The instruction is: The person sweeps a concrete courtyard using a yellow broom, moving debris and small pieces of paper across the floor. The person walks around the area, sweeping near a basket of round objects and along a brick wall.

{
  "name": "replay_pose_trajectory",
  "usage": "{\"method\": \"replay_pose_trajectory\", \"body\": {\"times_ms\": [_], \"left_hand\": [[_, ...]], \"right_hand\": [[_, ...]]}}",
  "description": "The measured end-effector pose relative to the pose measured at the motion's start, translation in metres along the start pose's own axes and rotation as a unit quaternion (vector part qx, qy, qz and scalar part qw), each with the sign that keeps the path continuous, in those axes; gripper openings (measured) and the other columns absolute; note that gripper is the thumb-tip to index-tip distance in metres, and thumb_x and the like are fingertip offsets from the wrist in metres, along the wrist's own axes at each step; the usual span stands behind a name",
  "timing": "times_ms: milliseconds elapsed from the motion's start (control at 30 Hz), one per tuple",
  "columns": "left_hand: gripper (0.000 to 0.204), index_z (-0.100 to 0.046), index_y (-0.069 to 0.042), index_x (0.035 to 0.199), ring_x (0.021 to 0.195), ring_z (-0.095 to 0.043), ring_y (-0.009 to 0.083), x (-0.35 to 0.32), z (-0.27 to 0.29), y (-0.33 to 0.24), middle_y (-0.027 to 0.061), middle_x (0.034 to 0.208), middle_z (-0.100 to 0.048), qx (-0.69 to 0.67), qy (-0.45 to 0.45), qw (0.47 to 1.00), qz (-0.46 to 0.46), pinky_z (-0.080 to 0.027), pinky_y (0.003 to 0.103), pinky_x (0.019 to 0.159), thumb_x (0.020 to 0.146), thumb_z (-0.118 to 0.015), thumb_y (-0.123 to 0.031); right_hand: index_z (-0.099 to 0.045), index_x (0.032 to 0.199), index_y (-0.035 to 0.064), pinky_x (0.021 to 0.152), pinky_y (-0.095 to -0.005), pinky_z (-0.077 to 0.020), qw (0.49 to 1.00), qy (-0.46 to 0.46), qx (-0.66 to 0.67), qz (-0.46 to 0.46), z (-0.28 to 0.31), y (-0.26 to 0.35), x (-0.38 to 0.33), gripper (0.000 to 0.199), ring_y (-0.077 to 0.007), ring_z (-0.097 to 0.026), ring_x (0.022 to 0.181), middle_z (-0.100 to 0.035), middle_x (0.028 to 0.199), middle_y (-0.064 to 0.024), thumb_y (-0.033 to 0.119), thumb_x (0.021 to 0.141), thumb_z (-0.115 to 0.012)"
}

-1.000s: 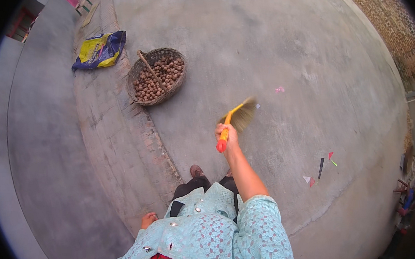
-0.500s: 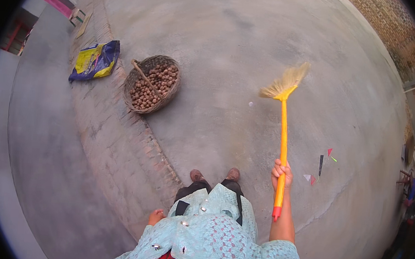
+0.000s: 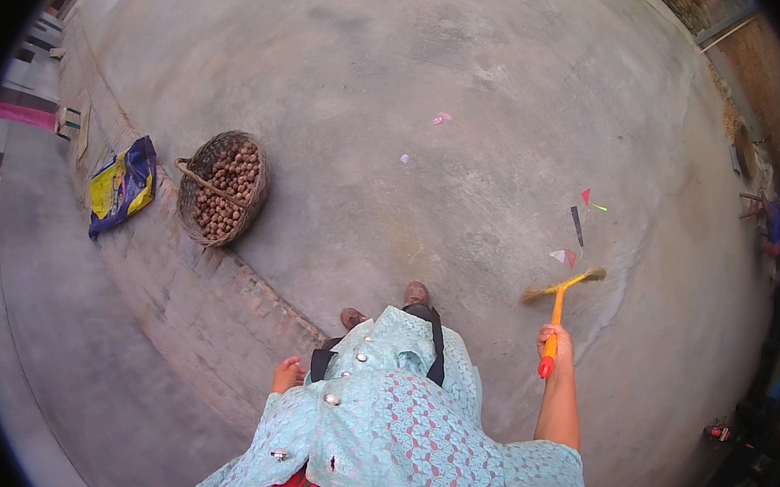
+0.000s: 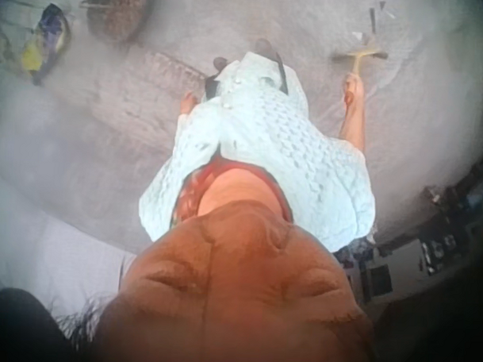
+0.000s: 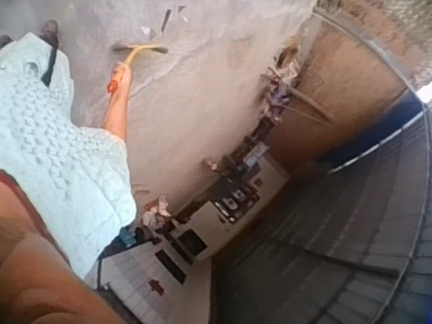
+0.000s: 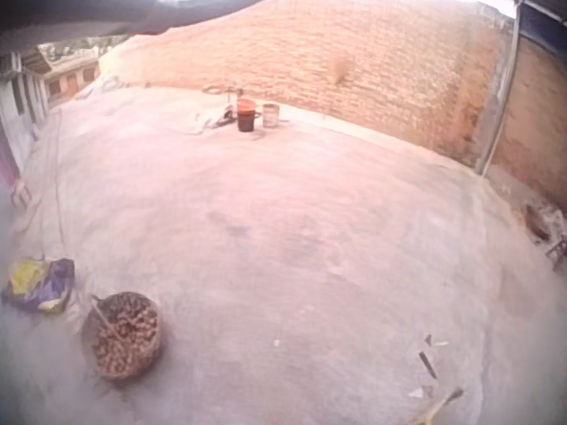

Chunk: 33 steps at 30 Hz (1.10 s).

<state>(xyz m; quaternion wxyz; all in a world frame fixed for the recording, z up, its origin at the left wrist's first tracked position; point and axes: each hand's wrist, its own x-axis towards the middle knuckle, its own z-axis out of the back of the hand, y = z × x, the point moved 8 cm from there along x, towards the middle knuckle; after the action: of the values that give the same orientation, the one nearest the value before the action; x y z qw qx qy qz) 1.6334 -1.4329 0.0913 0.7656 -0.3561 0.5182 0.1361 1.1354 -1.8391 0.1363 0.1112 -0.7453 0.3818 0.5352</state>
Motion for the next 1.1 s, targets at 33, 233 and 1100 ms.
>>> {"method": "replay_pose_trajectory", "body": {"times_ms": [33,233,1100], "left_hand": [[0.027,-0.048,-0.005,0.105,0.05,-0.052,0.0148,-0.005,0.0,-0.005,0.0062,0.071,-0.052,0.008,-0.007,1.0,-0.002,-0.046,0.029,0.043,0.079,-0.045,-0.014],[0.028,-0.048,-0.005,0.106,0.051,-0.053,0.0146,-0.026,-0.001,-0.021,0.006,0.072,-0.052,0.011,-0.037,0.999,-0.03,-0.047,0.029,0.043,0.079,-0.045,-0.013],[0.025,-0.05,-0.007,0.101,0.051,-0.053,0.0171,0.053,-0.056,-0.057,0.0086,0.071,-0.053,0.04,-0.004,0.999,0.015,-0.047,0.03,0.048,0.078,-0.047,-0.015]], "right_hand": [[-0.039,0.075,-0.0003,0.04,-0.0188,-0.0416,1.0,-0.009,-0.007,-0.029,0.007,-0.006,0.013,0.007,-0.0079,-0.044,0.044,-0.046,0.06,-0.0054,0.001,0.075,-0.046],[-0.037,0.069,0.0031,0.037,-0.0196,-0.0398,0.974,0.001,-0.2,-0.105,-0.055,-0.081,0.085,0.008,-0.0087,-0.042,0.039,-0.043,0.053,-0.0012,0.001,0.073,-0.043],[-0.031,0.119,0.0087,0.04,-0.0171,-0.0342,0.903,0.263,-0.34,-0.015,-0.316,-0.079,0.062,0.055,-0.0051,-0.038,0.046,-0.043,0.072,-0.0051,-0.005,0.068,-0.048]]}}
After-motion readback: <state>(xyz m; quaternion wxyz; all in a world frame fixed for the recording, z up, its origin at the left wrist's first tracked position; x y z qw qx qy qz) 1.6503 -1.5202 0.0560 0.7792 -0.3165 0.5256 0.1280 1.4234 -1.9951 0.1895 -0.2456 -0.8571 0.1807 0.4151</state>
